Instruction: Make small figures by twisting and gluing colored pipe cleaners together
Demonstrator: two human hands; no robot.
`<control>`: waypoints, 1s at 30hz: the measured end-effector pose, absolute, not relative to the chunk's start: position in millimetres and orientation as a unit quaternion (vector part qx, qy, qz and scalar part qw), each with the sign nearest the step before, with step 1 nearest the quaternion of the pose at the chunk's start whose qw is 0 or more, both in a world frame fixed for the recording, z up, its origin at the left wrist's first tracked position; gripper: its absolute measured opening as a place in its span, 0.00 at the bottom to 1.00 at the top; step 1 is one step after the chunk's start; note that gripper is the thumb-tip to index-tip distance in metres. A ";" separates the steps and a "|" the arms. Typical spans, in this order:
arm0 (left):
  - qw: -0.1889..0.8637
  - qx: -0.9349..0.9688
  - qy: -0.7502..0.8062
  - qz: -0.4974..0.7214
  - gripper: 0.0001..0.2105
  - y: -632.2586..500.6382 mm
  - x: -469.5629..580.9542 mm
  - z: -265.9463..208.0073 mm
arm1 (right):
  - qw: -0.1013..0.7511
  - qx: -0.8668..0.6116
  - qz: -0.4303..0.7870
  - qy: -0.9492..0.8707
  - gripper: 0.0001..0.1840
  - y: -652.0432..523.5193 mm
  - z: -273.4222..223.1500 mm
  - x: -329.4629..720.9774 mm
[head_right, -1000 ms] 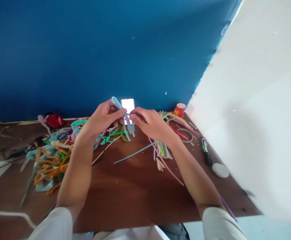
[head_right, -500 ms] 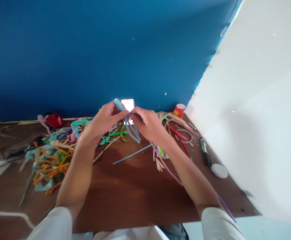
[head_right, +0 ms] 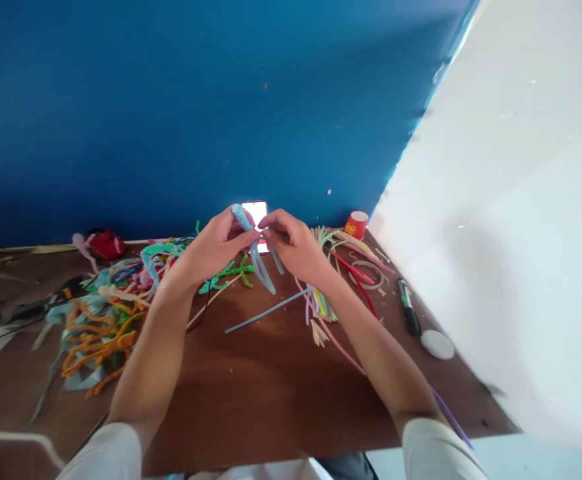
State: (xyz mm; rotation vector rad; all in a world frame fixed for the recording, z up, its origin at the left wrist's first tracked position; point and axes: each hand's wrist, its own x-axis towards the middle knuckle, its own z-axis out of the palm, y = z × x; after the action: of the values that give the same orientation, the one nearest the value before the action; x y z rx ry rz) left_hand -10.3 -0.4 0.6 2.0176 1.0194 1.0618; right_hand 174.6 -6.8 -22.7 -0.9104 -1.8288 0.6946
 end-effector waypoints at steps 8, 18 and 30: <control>0.492 0.664 0.344 0.446 0.17 7.3 -11.5 1.0 | 0.496 -0.333 0.113 -0.794 0.11 -6.5 -19.9 181.3; 0.512 0.674 0.330 0.419 0.17 4.9 -7.6 -2.1 | 0.416 -0.361 -0.129 -0.825 0.12 -8.9 -23.0 190.9; 0.203 0.824 0.373 0.374 0.02 -10.3 -4.6 11.9 | 0.529 -0.335 0.409 -0.663 0.23 3.3 -28.9 172.6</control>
State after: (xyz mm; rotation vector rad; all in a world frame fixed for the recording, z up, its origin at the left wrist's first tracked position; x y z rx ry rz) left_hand -4.6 -10.3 11.9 2.2998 1.0414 1.0448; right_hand 172.6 3.3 -28.9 -0.7997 -1.5843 0.9774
